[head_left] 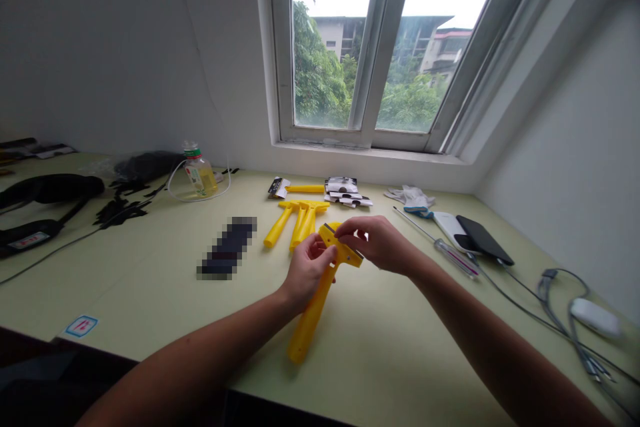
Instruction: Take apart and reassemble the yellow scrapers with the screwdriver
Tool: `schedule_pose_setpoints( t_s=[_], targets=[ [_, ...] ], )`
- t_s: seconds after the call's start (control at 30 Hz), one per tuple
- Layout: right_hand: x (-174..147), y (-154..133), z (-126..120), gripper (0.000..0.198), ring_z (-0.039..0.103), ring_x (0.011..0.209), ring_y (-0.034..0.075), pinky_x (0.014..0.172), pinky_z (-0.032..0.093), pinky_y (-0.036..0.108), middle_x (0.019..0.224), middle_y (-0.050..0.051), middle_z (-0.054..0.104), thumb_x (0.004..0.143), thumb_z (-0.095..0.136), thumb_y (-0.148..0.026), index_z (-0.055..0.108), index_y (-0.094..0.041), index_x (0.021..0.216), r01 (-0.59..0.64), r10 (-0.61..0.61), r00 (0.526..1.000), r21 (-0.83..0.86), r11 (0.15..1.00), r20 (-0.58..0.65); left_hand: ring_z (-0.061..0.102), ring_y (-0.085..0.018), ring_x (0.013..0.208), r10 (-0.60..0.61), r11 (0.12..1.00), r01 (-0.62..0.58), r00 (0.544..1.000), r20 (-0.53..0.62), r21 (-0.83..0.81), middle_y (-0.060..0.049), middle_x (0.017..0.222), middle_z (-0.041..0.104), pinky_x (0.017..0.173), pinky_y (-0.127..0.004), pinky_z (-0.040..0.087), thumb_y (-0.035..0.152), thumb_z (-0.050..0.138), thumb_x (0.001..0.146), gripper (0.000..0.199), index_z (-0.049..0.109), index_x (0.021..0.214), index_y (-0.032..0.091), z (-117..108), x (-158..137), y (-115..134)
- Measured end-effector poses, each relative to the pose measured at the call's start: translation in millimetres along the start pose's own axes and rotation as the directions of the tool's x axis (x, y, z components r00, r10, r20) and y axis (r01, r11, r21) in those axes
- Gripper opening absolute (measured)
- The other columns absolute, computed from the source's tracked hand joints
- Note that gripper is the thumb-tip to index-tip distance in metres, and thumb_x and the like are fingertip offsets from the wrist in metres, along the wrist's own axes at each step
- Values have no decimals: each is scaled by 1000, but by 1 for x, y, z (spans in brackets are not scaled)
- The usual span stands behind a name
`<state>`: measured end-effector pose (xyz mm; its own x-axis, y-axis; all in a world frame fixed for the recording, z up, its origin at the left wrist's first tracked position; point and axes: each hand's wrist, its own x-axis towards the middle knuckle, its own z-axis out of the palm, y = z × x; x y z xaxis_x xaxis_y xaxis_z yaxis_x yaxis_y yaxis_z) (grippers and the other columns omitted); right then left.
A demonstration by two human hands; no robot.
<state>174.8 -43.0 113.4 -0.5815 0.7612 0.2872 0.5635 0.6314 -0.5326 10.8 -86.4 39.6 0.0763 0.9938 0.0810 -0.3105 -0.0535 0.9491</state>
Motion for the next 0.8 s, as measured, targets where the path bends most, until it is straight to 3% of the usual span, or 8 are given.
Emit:
schedule_pose_setpoints(
  t_s=[0.17, 0.27, 0.4, 0.5, 0.6, 0.8],
  targets=[
    [1, 4, 8, 12, 59, 87, 17, 82, 45, 29, 89, 5, 69, 87, 60, -22, 71, -22, 85, 111, -111, 994, -99, 989, 3, 56, -12, 59, -8, 1000, 8, 1000, 1, -25, -2, 79, 60, 46, -24, 52, 46, 77, 72, 41, 57, 91, 16, 6, 1, -5],
    [3, 14, 9, 10, 57, 89, 17, 83, 44, 30, 92, 5, 65, 86, 60, -24, 70, -21, 83, 119, -119, 993, -58, 991, -3, 56, -12, 58, -21, 999, 21, 1000, 7, -25, -2, 78, 61, 46, -24, 52, 48, 77, 70, 43, 56, 90, 16, 9, 4, -7],
    [6, 27, 10, 7, 55, 83, 14, 76, 45, 27, 91, 3, 61, 83, 61, -24, 64, -20, 87, 54, -53, 999, 54, 997, -11, 55, -12, 59, -29, 1000, 29, 999, 18, 6, -1, 78, 60, 47, -24, 52, 46, 76, 72, 41, 56, 92, 17, 11, 6, -9],
    [8, 34, 12, 20, 54, 81, 14, 73, 46, 27, 90, 2, 59, 80, 64, -30, 57, -19, 95, -18, 12, 1000, 201, 979, 27, 56, -12, 62, -19, 1000, 19, 999, 46, 18, -1, 78, 60, 48, -24, 53, 44, 73, 76, 37, 54, 93, 17, 11, 5, -9],
    [8, 36, 15, 29, 55, 77, 13, 69, 47, 27, 87, 1, 58, 79, 66, -34, 52, -19, 100, -80, 38, 992, 379, 922, 117, 56, -12, 63, -14, 1000, 12, 998, 63, 23, 0, 78, 60, 49, -24, 53, 43, 71, 78, 35, 53, 92, 17, 10, 4, -9],
    [9, 35, 18, 32, 53, 67, 10, 57, 44, 22, 80, -2, 57, 76, 68, -28, 50, -19, 101, -183, 87, 976, 546, 817, 198, 56, -12, 61, -27, 999, 26, 998, 59, 20, -1, 77, 61, 47, -24, 53, 44, 74, 75, 37, 53, 88, 17, 12, 1, -6]
  ],
)
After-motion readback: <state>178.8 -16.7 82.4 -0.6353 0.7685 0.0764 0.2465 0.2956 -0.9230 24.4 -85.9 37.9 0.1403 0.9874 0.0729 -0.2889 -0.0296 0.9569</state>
